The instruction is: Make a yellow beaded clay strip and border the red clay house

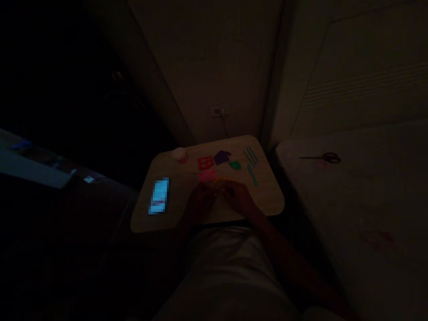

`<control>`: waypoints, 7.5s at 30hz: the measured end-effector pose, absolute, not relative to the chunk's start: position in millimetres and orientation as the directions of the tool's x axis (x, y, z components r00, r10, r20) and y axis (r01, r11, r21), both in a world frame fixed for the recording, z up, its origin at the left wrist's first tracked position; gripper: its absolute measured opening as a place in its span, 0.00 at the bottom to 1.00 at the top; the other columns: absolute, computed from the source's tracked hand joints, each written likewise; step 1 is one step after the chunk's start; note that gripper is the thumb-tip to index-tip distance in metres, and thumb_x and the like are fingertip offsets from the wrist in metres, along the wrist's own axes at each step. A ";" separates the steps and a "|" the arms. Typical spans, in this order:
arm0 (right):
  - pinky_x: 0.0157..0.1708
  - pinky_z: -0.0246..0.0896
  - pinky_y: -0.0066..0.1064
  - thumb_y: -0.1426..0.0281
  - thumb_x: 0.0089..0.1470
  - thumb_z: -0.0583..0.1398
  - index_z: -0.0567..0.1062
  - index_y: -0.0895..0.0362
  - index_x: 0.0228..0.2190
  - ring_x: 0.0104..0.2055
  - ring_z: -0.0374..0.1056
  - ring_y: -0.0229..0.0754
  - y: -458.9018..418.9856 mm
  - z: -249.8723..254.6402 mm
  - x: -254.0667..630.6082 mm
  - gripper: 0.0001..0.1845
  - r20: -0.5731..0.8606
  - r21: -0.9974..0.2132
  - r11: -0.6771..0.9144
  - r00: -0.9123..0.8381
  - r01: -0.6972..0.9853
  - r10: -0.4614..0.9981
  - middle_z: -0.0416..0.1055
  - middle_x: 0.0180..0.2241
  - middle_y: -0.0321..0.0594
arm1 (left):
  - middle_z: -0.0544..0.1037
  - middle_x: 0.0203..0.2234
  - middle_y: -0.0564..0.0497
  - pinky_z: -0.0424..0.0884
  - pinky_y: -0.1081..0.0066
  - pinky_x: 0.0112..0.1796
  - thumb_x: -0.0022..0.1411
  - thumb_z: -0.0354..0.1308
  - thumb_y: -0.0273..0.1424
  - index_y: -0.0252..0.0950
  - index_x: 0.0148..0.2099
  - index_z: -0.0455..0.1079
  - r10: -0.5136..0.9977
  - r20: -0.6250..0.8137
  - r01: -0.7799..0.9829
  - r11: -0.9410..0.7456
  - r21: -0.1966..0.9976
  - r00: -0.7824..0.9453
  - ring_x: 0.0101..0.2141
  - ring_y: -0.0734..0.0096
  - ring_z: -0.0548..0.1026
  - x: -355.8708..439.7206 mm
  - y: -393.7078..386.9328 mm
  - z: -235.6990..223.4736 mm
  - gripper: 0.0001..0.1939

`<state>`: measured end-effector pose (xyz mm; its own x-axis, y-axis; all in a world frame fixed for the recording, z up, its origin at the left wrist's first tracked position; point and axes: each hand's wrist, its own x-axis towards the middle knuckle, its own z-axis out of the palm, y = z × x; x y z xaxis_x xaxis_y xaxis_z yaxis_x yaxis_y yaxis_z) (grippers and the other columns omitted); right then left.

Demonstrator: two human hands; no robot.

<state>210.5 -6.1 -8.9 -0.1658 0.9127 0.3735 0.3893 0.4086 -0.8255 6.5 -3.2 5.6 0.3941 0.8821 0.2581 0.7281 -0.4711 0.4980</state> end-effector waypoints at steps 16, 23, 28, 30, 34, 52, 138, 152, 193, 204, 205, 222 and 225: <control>0.50 0.69 0.42 0.71 0.54 0.66 0.81 0.53 0.41 0.47 0.74 0.49 -4.2 -13.5 207.6 0.11 0.455 -0.691 0.534 -0.281 0.487 0.845 0.79 0.44 0.45 | 0.71 0.39 0.46 0.70 0.63 0.43 0.66 0.58 0.31 0.38 0.50 0.78 0.875 0.262 0.723 -0.485 0.492 0.408 0.41 0.62 0.72 5.3 -3.4 4.0 0.12; 0.49 0.68 0.39 0.79 0.48 0.60 0.78 0.55 0.40 0.45 0.74 0.48 -8.1 -7.3 206.1 0.16 0.430 -0.696 0.518 -0.289 0.498 0.855 0.78 0.42 0.45 | 0.72 0.40 0.46 0.71 0.63 0.45 0.67 0.56 0.29 0.37 0.47 0.77 0.864 0.288 0.715 -0.503 0.485 0.413 0.42 0.62 0.72 5.2 -3.3 3.9 0.10; 0.45 0.67 0.37 0.70 0.57 0.62 0.76 0.56 0.35 0.39 0.72 0.46 -7.3 -4.8 204.2 0.03 0.407 -0.693 0.489 -0.271 0.529 0.872 0.77 0.36 0.44 | 0.72 0.39 0.46 0.71 0.62 0.45 0.68 0.56 0.31 0.37 0.45 0.77 0.872 0.273 0.721 -0.489 0.490 0.406 0.42 0.61 0.72 5.4 -2.2 3.1 0.09; 0.44 0.67 0.36 0.71 0.58 0.61 0.76 0.56 0.35 0.39 0.71 0.46 -6.7 -6.1 204.9 0.03 0.409 -0.686 0.490 -0.273 0.537 0.871 0.76 0.36 0.44 | 0.72 0.40 0.45 0.71 0.62 0.45 0.68 0.56 0.32 0.37 0.45 0.77 0.870 0.273 0.720 -0.493 0.489 0.410 0.42 0.61 0.72 5.3 -2.0 2.6 0.09; 0.44 0.67 0.36 0.75 0.54 0.60 0.76 0.56 0.36 0.40 0.72 0.46 -6.4 -10.5 207.0 0.07 0.398 -0.689 0.479 -0.268 0.544 0.877 0.77 0.38 0.44 | 0.72 0.39 0.46 0.71 0.63 0.44 0.69 0.55 0.32 0.38 0.45 0.77 0.864 0.288 0.720 -0.503 0.479 0.412 0.41 0.62 0.72 4.9 -1.7 1.2 0.10; 0.45 0.69 0.38 0.74 0.55 0.65 0.81 0.54 0.39 0.43 0.75 0.47 -3.3 -17.2 208.4 0.08 0.382 -0.692 0.449 -0.242 0.565 0.892 0.80 0.40 0.43 | 0.72 0.37 0.47 0.71 0.63 0.42 0.66 0.58 0.31 0.38 0.44 0.80 0.877 0.256 0.715 -0.480 0.509 0.406 0.39 0.63 0.72 4.9 -1.1 2.0 0.09; 0.37 0.66 0.31 0.65 0.67 0.55 0.79 0.55 0.39 0.38 0.75 0.43 -19.4 4.8 209.7 0.13 0.474 -0.592 0.635 -0.423 0.497 0.773 0.79 0.37 0.43 | 0.79 0.41 0.43 0.74 0.60 0.45 0.70 0.53 0.43 0.37 0.48 0.72 0.750 0.416 0.620 -0.660 0.424 0.514 0.42 0.59 0.76 4.5 -11.6 4.4 0.16; 0.35 0.63 0.32 0.67 0.63 0.56 0.77 0.56 0.31 0.34 0.73 0.44 -17.4 2.4 207.9 0.12 0.466 -0.634 0.432 -0.129 0.641 0.875 0.77 0.32 0.44 | 0.78 0.36 0.45 0.74 0.62 0.42 0.74 0.47 0.34 0.36 0.42 0.73 0.756 0.468 0.631 -0.647 0.428 0.458 0.37 0.63 0.75 6.5 -9.3 1.7 0.14; 0.36 0.68 0.35 0.63 0.65 0.58 0.82 0.55 0.32 0.34 0.73 0.45 -13.3 7.0 210.7 0.15 0.475 -0.783 0.434 -0.022 0.446 0.880 0.78 0.30 0.43 | 0.80 0.28 0.52 0.72 0.70 0.35 0.57 0.67 0.32 0.36 0.31 0.78 0.933 0.360 0.493 -0.314 0.811 0.003 0.31 0.69 0.77 0.3 -5.9 13.7 0.05; 0.47 0.71 0.38 0.71 0.63 0.55 0.81 0.53 0.44 0.45 0.76 0.45 -11.6 5.8 212.6 0.16 0.473 -0.818 0.446 -0.017 0.363 0.881 0.81 0.43 0.43 | 0.83 0.34 0.49 0.74 0.69 0.39 0.63 0.60 0.33 0.36 0.40 0.78 0.961 0.270 0.433 -0.217 0.875 -0.064 0.36 0.66 0.79 -0.4 -3.4 7.7 0.08; 0.48 0.71 0.39 0.71 0.63 0.55 0.81 0.53 0.44 0.45 0.77 0.45 -11.4 5.8 212.4 0.15 0.466 -0.823 0.437 -0.010 0.364 0.885 0.81 0.43 0.43 | 0.83 0.36 0.49 0.74 0.69 0.40 0.64 0.59 0.33 0.36 0.41 0.78 0.960 0.274 0.422 -0.224 0.878 -0.061 0.37 0.66 0.79 -0.6 -3.5 8.1 0.08; 0.23 0.60 0.27 0.64 0.59 0.62 0.79 0.57 0.32 0.23 0.69 0.38 -11.9 2.5 211.2 0.09 0.345 -0.856 0.308 0.015 0.415 0.938 0.76 0.22 0.36 | 0.79 0.23 0.52 0.72 0.72 0.31 0.64 0.58 0.35 0.35 0.33 0.75 0.981 0.187 0.380 -0.154 0.912 -0.052 0.27 0.69 0.77 -0.9 -8.8 11.6 0.10; 0.21 0.55 0.26 0.64 0.57 0.63 0.78 0.56 0.28 0.20 0.64 0.36 -11.9 3.7 211.5 0.10 0.342 -0.848 0.305 0.007 0.434 0.940 0.72 0.19 0.34 | 0.76 0.19 0.54 0.69 0.73 0.27 0.65 0.56 0.34 0.36 0.32 0.75 0.981 0.182 0.410 -0.138 0.901 -0.070 0.23 0.71 0.74 -1.9 -8.2 10.1 0.11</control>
